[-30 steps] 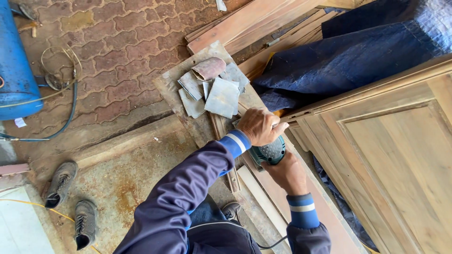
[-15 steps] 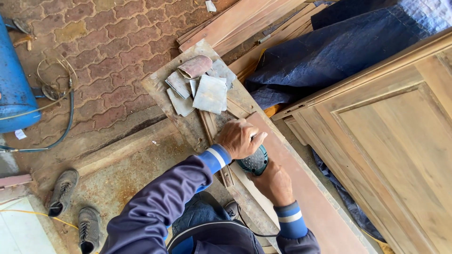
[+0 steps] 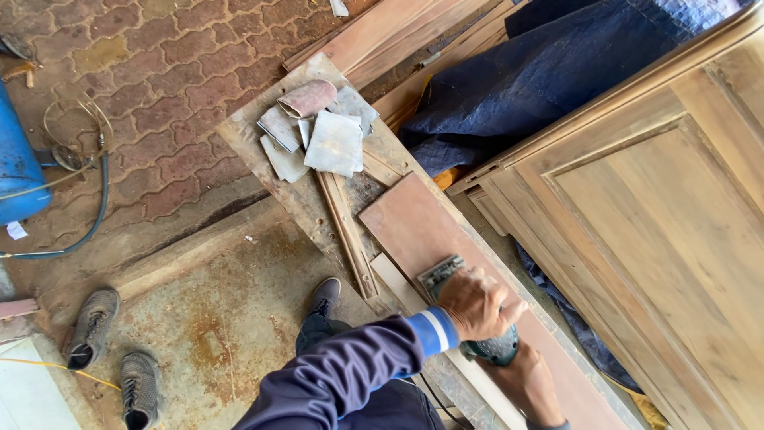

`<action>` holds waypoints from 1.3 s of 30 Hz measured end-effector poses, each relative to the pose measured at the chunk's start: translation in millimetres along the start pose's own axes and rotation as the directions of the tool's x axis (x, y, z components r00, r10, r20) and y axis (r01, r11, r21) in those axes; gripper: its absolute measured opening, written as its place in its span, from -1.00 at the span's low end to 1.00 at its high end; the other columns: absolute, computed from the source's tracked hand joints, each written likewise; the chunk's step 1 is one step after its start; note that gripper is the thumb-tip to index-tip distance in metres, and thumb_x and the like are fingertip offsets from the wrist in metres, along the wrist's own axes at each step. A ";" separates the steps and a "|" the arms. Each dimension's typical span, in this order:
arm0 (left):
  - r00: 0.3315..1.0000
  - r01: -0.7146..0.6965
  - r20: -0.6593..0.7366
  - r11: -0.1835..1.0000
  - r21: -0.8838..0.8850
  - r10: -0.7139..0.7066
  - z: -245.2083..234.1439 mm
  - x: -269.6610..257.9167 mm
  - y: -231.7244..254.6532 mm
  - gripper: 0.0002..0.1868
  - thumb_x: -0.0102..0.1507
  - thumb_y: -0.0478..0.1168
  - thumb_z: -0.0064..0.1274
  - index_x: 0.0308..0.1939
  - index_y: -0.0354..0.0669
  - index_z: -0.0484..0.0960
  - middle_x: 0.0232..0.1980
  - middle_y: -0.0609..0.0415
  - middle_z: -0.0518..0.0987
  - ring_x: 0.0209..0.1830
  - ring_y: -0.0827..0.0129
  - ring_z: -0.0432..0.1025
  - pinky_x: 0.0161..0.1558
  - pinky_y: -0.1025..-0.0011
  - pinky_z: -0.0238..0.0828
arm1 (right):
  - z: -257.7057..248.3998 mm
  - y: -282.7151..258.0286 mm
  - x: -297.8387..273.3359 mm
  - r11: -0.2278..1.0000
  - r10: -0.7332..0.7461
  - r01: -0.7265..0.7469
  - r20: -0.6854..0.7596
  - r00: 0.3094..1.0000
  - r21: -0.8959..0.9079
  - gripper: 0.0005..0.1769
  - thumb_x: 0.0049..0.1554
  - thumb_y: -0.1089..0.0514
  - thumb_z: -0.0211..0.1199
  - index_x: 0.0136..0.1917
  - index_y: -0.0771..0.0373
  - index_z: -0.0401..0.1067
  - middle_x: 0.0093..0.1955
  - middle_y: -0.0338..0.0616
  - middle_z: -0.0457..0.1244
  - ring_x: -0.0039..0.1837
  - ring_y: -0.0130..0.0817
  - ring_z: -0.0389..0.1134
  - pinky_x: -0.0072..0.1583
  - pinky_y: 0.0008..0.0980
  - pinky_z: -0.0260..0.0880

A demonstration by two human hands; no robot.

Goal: The person is sanding a wooden board using both an electric orbital sander and manual sandpaper.

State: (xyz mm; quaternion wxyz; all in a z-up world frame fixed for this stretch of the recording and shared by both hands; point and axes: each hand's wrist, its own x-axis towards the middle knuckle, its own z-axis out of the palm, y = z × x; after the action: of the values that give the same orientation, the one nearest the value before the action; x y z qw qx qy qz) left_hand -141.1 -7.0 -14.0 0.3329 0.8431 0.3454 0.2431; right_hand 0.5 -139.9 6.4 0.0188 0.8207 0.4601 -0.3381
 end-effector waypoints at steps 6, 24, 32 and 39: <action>1.000 0.004 0.020 0.996 -0.084 -0.002 29.8 -11.6 41.4 -0.43 0.38 0.18 -0.12 -0.45 -0.18 0.67 -0.41 -0.18 0.64 -0.26 -0.01 0.54 -0.16 0.07 0.45 | 7.0 63.7 -19.4 0.991 0.129 -0.130 0.027 0.991 0.033 -0.43 -0.17 -0.12 0.58 0.00 0.27 0.57 -0.17 0.05 0.51 -0.15 -0.16 0.60 0.01 -0.17 0.60; 0.997 0.044 -0.068 0.999 -0.019 -0.045 -43.3 7.1 -35.1 -0.40 0.42 0.17 -0.17 -0.60 -0.07 0.54 -0.62 -0.03 0.51 -0.52 0.18 0.44 -0.36 0.14 0.34 | -0.7 -53.5 24.8 0.994 -0.042 0.042 -0.001 0.999 -0.097 -0.41 -0.16 -0.13 0.55 0.04 0.24 0.54 -0.17 -0.01 0.49 -0.20 -0.20 0.58 -0.01 -0.24 0.61; 0.960 0.036 -0.279 0.999 0.021 -0.029 -110.5 17.6 -105.5 -0.43 0.38 0.12 -0.06 -0.69 -0.01 0.48 -0.65 -0.06 0.48 -0.59 0.19 0.41 -0.36 0.13 0.36 | -7.8 -164.9 54.6 0.977 -0.183 0.177 -0.046 0.982 -0.119 -0.39 -0.18 -0.13 0.55 0.03 0.29 0.54 -0.19 0.10 0.46 -0.18 -0.08 0.54 -0.01 -0.17 0.56; 0.936 0.106 -0.342 0.994 0.032 -0.089 -168.6 26.6 -141.3 -0.51 0.33 0.10 -0.01 -0.58 -0.10 0.60 -0.49 -0.19 0.58 -0.45 -0.06 0.51 -0.31 0.04 0.44 | -6.1 -231.2 82.5 0.961 -0.240 0.226 -0.075 0.968 -0.159 -0.39 -0.17 -0.17 0.53 0.00 0.31 0.55 -0.13 0.21 0.43 -0.06 0.08 0.50 0.03 -0.06 0.49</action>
State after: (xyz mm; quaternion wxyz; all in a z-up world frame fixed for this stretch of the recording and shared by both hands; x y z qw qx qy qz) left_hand -291.3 155.4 -0.9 0.2588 0.7784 0.4450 0.3592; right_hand -145.1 56.6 28.7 0.0188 0.7721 0.5780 -0.2636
